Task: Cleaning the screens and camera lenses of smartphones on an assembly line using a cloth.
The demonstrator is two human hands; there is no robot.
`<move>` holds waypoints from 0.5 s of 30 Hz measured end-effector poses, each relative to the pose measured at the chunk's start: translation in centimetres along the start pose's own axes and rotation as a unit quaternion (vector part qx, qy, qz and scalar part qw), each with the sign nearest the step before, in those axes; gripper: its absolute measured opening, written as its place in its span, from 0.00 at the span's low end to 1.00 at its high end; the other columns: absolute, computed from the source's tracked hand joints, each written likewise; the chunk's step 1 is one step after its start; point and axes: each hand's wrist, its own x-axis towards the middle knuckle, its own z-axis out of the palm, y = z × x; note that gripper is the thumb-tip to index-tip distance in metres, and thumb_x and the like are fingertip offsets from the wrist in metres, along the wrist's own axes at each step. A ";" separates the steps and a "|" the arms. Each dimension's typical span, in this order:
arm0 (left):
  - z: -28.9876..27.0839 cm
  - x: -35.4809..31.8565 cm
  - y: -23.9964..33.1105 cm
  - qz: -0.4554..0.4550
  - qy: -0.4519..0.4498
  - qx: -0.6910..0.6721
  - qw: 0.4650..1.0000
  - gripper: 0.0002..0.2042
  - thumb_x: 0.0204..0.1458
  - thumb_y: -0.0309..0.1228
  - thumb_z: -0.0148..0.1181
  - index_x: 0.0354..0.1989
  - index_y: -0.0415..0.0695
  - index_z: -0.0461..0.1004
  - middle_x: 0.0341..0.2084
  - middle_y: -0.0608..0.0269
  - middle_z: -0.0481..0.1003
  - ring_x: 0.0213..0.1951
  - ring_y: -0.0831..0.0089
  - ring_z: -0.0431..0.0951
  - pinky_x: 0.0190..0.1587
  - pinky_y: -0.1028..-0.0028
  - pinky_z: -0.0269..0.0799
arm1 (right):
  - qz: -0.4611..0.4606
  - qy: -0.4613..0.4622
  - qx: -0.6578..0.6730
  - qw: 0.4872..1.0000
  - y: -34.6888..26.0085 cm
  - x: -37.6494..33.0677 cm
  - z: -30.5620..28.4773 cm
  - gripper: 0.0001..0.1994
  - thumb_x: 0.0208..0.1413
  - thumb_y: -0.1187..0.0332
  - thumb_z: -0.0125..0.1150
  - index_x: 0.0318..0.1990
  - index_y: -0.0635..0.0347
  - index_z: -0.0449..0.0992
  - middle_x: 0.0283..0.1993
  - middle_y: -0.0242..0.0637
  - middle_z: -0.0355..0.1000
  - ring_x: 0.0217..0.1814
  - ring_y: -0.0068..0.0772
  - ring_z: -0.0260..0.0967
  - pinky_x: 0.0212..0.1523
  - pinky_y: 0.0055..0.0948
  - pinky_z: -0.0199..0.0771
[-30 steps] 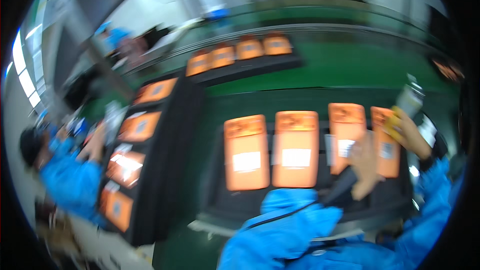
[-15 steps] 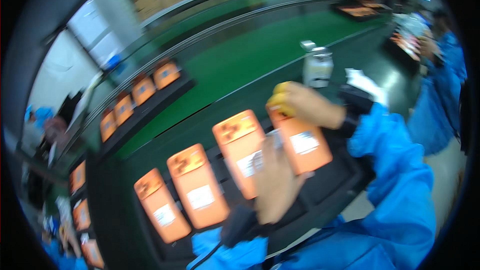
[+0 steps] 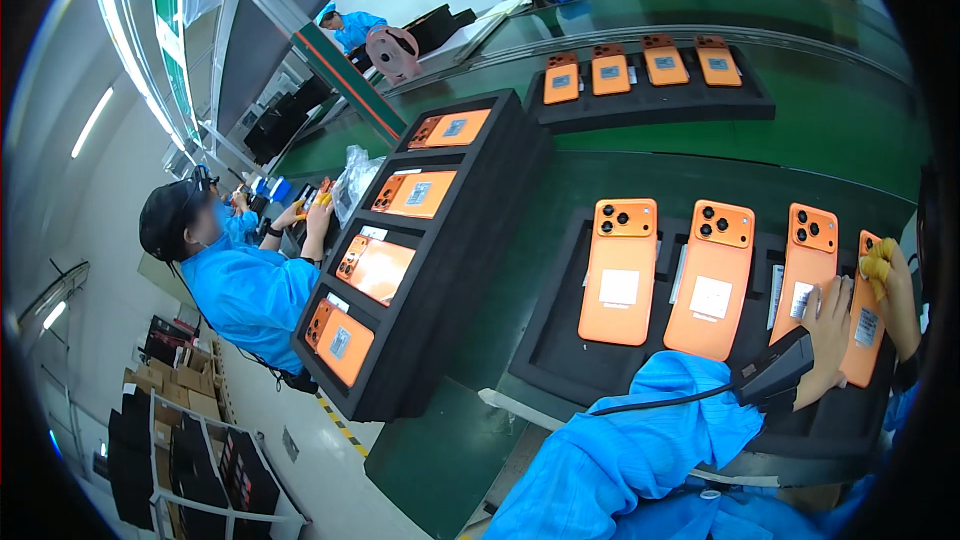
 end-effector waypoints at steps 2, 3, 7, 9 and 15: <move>-1.1 0.0 1.9 0.061 0.002 -0.026 0.998 0.41 0.19 0.51 0.68 0.45 0.35 0.68 0.56 0.52 0.55 0.60 0.60 0.49 0.59 0.60 0.43 | 0.122 0.021 0.034 0.992 -0.6 -2.8 -4.2 0.03 0.44 0.83 0.47 0.26 0.67 0.62 0.30 0.36 0.55 0.30 0.28 0.56 0.32 0.19 0.59; -1.3 0.0 2.1 0.070 0.010 -0.016 0.997 0.41 0.20 0.51 0.67 0.44 0.35 0.68 0.55 0.52 0.55 0.59 0.59 0.49 0.59 0.59 0.43 | 0.217 0.038 0.123 0.968 -0.9 -3.2 -4.8 0.02 0.44 0.82 0.46 0.25 0.66 0.61 0.29 0.34 0.54 0.29 0.25 0.55 0.31 0.18 0.58; 0.4 0.2 0.1 0.026 0.034 0.056 0.997 0.38 0.21 0.52 0.65 0.43 0.36 0.69 0.54 0.52 0.57 0.58 0.59 0.51 0.57 0.58 0.45 | 0.256 0.030 0.283 0.924 2.6 -2.7 -2.4 0.03 0.45 0.80 0.46 0.24 0.65 0.60 0.28 0.34 0.53 0.29 0.26 0.54 0.31 0.19 0.58; 0.8 0.4 1.8 0.046 0.071 0.063 0.994 0.37 0.22 0.52 0.64 0.42 0.36 0.70 0.53 0.53 0.58 0.57 0.59 0.52 0.56 0.57 0.45 | 0.127 -0.012 0.053 0.990 3.0 -3.3 -6.2 0.02 0.46 0.81 0.46 0.27 0.65 0.62 0.30 0.38 0.56 0.31 0.32 0.57 0.33 0.21 0.60; 8.4 2.0 2.4 -0.022 0.199 0.291 0.935 0.35 0.25 0.53 0.61 0.39 0.37 0.72 0.51 0.53 0.60 0.55 0.59 0.55 0.54 0.55 0.47 | 0.029 0.078 -0.143 0.986 4.7 -2.7 -3.9 0.06 0.48 0.81 0.48 0.35 0.68 0.65 0.36 0.43 0.60 0.37 0.41 0.60 0.39 0.26 0.62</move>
